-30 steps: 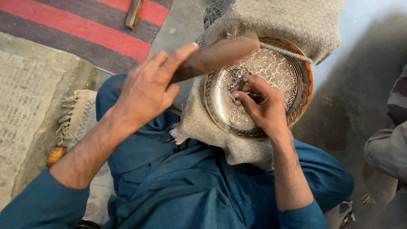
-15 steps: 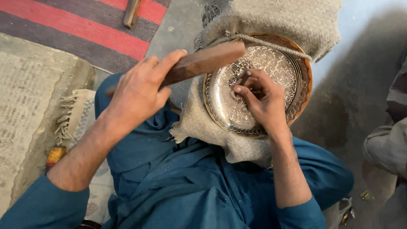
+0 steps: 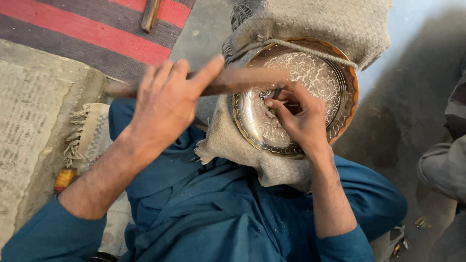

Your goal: The person sits cross-legged on the floor with a decorative brass plate resting on a cloth cushion, holds a chisel against the plate's surface with one hand, and strikes the chisel with a wooden mallet held in the other hand to engrave ornamental patterns. They reposition the chisel across the plate and rotate the plate as they work.

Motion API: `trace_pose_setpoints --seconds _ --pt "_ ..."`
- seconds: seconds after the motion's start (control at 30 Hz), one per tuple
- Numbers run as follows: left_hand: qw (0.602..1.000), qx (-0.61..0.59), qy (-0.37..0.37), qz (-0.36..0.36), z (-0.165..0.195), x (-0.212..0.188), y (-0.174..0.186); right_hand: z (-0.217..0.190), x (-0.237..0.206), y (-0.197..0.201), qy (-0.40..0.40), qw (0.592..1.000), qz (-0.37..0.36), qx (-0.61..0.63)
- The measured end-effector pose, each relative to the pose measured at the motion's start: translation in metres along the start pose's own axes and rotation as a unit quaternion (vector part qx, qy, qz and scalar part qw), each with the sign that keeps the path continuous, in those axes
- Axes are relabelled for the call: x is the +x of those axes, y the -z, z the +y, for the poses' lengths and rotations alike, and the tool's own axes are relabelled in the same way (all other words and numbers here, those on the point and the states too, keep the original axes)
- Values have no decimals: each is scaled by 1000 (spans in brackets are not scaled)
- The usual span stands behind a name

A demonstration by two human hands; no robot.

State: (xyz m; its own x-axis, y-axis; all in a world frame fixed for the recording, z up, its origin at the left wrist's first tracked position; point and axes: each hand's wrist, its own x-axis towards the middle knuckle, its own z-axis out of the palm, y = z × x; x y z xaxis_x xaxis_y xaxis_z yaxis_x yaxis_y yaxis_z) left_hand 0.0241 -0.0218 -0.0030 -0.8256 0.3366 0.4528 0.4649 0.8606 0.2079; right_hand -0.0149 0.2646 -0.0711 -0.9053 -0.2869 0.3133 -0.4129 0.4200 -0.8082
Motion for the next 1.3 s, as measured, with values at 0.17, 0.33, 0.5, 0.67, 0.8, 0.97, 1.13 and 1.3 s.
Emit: trace_pose_setpoints --seconds 0.17,0.33,0.5,0.67,0.8,0.97,1.13,1.3 --pt "1000 -6 18 -20 -5 -2 -4 -5 0 0 11 1000 4 -7" --pt "990 -108 81 -50 -5 -3 -6 -5 1 -2 -4 1000 13 -10" --pt "998 -41 36 -12 -3 -1 -8 -5 0 0 8 1000 14 -3" --pt "999 48 8 9 -2 -3 -11 -3 -1 1 -9 1000 6 6" --pt "999 42 4 7 -3 -4 -12 -2 -2 0 -21 1000 6 -1" --pt "999 -24 37 -12 -3 -4 -12 -3 -2 -1 -4 1000 10 1" --pt "992 -110 58 -17 -4 -5 -12 -4 -1 1 12 1000 7 1" --pt "1000 -9 18 21 -8 -7 -15 -5 1 0 14 1000 2 -13"
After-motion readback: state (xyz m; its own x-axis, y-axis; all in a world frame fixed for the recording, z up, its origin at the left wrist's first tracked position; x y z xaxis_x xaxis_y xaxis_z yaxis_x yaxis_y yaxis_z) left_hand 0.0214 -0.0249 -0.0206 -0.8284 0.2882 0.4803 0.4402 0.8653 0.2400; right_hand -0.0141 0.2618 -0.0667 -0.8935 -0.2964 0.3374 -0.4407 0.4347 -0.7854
